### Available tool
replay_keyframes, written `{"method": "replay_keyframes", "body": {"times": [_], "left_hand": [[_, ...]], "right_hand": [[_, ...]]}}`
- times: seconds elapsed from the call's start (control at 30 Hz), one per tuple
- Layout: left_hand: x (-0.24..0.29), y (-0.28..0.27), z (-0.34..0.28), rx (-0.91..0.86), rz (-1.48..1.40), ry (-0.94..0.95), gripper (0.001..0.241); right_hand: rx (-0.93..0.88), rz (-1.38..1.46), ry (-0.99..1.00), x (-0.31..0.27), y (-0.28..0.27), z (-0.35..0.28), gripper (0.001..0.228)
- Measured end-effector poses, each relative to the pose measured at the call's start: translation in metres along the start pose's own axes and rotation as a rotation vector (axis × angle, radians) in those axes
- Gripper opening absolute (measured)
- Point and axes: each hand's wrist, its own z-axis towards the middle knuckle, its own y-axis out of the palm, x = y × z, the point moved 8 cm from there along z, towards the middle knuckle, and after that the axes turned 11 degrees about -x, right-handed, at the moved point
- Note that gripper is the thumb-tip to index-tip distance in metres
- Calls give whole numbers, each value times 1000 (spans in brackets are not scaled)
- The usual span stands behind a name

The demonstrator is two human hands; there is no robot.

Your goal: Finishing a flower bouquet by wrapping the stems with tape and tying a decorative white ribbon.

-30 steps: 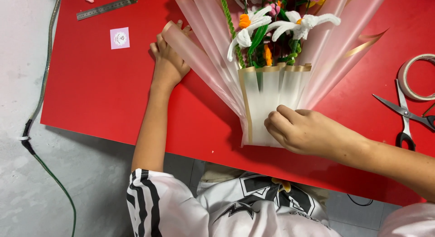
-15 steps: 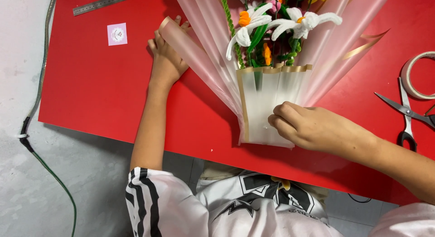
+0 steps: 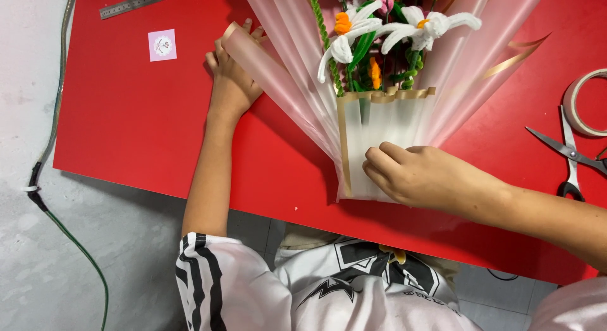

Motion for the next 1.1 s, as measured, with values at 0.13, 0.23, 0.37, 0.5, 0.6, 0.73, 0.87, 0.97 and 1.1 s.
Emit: {"method": "replay_keyframes", "body": {"times": [0.13, 0.23, 0.37, 0.5, 0.6, 0.73, 0.87, 0.97, 1.1], "left_hand": [[-1, 2, 0, 4, 22, 27, 62], [-2, 3, 1, -17, 32, -5, 59], [-4, 5, 1, 0, 22, 8, 57], [0, 0, -3, 24, 14, 43, 56], [-2, 1, -1, 0, 1, 16, 56], [-2, 1, -2, 40, 34, 37, 55], [2, -3, -3, 32, 18, 29, 56], [3, -3, -3, 23, 0, 24, 55], [2, -3, -3, 29, -1, 27, 54]], "right_hand": [[52, -25, -4, 0, -4, 0, 12], [86, 21, -4, 2, -8, -3, 10], [18, 59, -41, 4, 0, -6, 6], [13, 160, -69, 6, 8, -9, 20], [103, 216, -30, 12, 8, -10, 15], [79, 264, -36, 13, 11, -11, 19], [-22, 309, -23, 14, 19, -11, 18], [-19, 312, -15, 15, 20, -11, 19], [-4, 245, -40, 15, 17, -11, 23]]}}
